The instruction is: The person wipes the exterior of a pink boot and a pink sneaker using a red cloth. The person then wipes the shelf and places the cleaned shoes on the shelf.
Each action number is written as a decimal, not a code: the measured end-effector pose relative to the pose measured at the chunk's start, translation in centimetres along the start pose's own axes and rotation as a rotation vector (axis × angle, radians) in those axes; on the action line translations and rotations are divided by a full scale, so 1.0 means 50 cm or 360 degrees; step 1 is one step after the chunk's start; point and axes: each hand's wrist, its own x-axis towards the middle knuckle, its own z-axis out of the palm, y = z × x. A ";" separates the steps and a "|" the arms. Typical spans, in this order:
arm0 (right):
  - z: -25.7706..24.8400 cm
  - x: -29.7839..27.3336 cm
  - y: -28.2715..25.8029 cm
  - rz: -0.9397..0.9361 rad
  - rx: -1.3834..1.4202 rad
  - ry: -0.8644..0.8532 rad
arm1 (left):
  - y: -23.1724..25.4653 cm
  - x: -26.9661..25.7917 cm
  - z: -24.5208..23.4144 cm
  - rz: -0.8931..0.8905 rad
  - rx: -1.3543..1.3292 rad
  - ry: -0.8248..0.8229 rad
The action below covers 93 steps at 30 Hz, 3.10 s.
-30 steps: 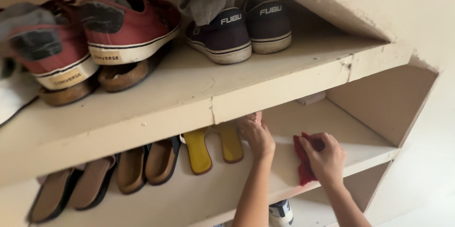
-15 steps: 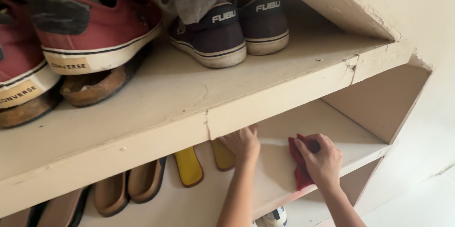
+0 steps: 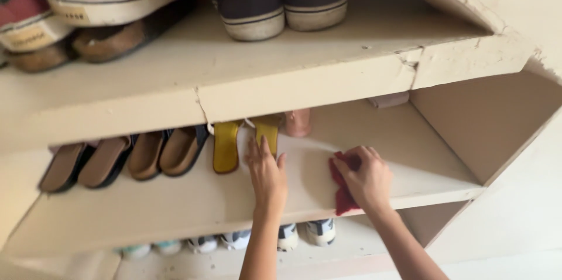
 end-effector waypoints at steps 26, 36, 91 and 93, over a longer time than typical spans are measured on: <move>0.025 -0.420 0.282 0.1020 0.1049 0.0063 | -0.197 -0.972 0.162 -0.0706 0.0421 -0.2032; 0.047 -0.568 0.529 0.2149 0.1510 0.0067 | -0.163 -0.957 0.186 -0.0821 -0.0270 -0.1402; -0.040 -0.061 0.059 -0.0365 0.0265 0.0285 | 0.139 -0.117 0.001 -0.0201 -0.1578 -0.0338; -0.017 -0.138 0.042 -0.0332 0.0288 0.0378 | 0.140 -0.118 0.005 -0.0332 -0.1445 -0.0327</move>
